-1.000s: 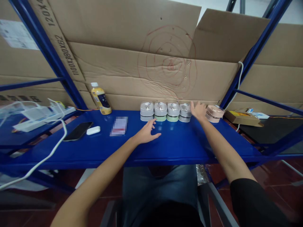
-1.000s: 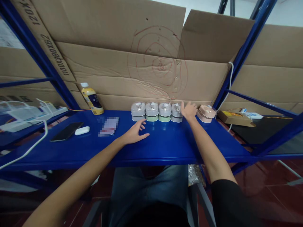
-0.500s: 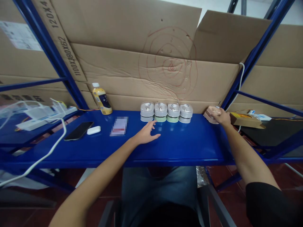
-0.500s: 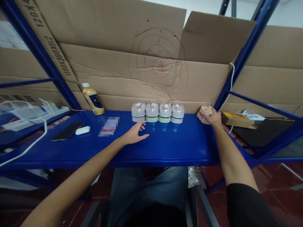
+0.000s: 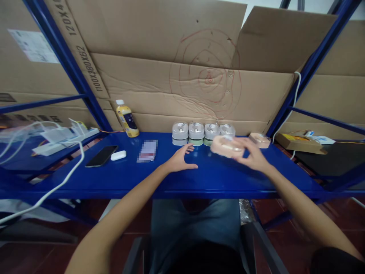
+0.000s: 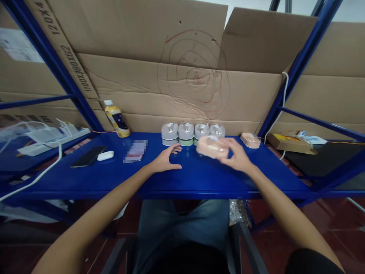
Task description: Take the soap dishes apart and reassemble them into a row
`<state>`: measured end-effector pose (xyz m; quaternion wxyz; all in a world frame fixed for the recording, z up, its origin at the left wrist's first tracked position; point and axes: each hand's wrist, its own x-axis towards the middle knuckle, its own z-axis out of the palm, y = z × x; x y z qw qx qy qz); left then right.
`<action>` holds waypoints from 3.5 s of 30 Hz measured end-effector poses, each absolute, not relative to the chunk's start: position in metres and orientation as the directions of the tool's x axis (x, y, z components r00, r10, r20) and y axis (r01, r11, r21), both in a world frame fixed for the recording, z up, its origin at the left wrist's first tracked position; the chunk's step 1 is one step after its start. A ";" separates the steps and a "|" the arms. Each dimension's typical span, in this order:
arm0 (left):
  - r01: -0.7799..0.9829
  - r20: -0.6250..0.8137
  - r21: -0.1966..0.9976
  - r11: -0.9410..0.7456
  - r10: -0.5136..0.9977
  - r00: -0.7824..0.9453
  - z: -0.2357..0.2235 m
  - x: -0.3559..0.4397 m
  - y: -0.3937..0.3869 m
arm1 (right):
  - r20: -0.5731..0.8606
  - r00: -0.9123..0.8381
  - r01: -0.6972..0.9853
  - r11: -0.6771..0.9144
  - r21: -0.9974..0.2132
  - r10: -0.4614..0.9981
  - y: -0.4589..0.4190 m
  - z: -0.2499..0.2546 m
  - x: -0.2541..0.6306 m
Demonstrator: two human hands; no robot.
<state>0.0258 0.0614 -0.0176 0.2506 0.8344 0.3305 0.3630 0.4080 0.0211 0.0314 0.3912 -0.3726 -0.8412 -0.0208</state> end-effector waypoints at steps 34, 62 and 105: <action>0.459 0.393 0.444 -0.770 0.627 0.672 -0.018 0.023 0.058 | 0.405 -0.241 0.347 0.468 -0.813 0.882 0.100 0.009 0.342; 0.533 0.436 0.504 -0.680 0.733 0.522 -0.009 0.026 0.051 | 0.525 -0.510 0.467 0.732 -0.497 0.682 0.068 0.014 0.313; 0.619 0.306 0.502 -0.603 0.794 0.525 -0.020 0.027 0.057 | 0.184 0.267 0.949 -0.225 -0.221 0.946 0.069 0.012 0.460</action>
